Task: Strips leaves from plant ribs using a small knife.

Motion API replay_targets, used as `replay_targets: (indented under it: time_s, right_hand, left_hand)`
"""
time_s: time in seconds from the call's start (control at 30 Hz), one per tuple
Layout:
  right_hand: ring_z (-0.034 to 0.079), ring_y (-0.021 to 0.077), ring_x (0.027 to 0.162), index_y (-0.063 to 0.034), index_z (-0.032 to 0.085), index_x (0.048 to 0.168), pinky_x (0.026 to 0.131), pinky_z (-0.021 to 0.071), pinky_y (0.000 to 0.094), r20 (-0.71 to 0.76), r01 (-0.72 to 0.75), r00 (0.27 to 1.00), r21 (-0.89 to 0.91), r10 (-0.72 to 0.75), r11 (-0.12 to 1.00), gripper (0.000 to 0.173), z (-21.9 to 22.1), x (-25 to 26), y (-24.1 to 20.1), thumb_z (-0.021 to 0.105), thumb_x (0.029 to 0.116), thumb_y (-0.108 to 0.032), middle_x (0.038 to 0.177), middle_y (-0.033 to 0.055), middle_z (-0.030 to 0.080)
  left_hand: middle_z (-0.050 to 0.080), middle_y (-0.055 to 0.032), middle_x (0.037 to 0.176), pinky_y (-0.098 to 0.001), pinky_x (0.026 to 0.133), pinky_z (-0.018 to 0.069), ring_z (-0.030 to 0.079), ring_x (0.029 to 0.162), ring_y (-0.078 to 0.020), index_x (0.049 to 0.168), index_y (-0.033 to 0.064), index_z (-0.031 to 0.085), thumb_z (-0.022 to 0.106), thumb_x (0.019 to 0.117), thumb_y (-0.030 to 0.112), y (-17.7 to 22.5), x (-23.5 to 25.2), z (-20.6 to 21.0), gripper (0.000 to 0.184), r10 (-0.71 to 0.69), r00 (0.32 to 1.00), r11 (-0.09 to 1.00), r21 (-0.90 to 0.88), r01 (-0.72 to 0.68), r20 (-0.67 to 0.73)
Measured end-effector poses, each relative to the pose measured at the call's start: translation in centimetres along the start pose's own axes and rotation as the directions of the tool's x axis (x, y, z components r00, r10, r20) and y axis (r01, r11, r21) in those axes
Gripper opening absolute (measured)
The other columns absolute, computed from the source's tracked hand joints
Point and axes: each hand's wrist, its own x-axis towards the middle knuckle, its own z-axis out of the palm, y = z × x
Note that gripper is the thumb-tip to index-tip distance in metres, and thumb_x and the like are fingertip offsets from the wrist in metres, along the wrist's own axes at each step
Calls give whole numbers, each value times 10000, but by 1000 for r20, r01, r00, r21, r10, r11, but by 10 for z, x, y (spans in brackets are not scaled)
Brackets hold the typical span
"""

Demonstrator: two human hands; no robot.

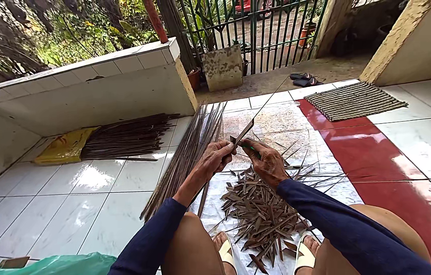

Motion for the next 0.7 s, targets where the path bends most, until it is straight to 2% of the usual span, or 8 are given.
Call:
replay_targets:
  time_s: [0.17,0.43,0.57,0.7]
  right_hand:
    - [686,213,837,-349,681,1343,687,545,492,-29,18,999,-62,-20,998,343,1,0,-3,537,1050,-454,985,14,709]
    - [686,233,838,-350,680,1345,673,532,504,-33,-21,999,-83,18,996,345,4,2,-8,535,1052,-458,978,23,708]
    - [694,242,878,-312,692,1337,734,545,539,-52,-71,996,-18,70,997,350,-2,14,-3,535,1057,-453,1004,40,722]
    - [708,269,951,-282,687,1348,809,544,585,-82,-125,988,67,130,990,352,-18,32,16,525,1069,-423,1097,61,746]
  left_hand:
    - [468,-11,573,-175,367,271,344,395,-48,1008,16,672,487,1100,242,3,-1,-1,305,-8,1000,1000,11,8,-30]
    - [448,-4,568,-176,359,256,322,389,-48,999,34,667,479,1104,275,5,-1,-3,323,-41,997,997,57,44,-58]
    - [444,-3,562,-178,359,258,324,388,-50,980,35,664,481,1103,269,5,-3,-2,321,-24,998,997,72,27,-50]
    - [447,-7,576,-177,361,264,328,395,-52,987,29,665,473,1105,253,4,-8,-4,317,-11,1000,997,82,12,-8]
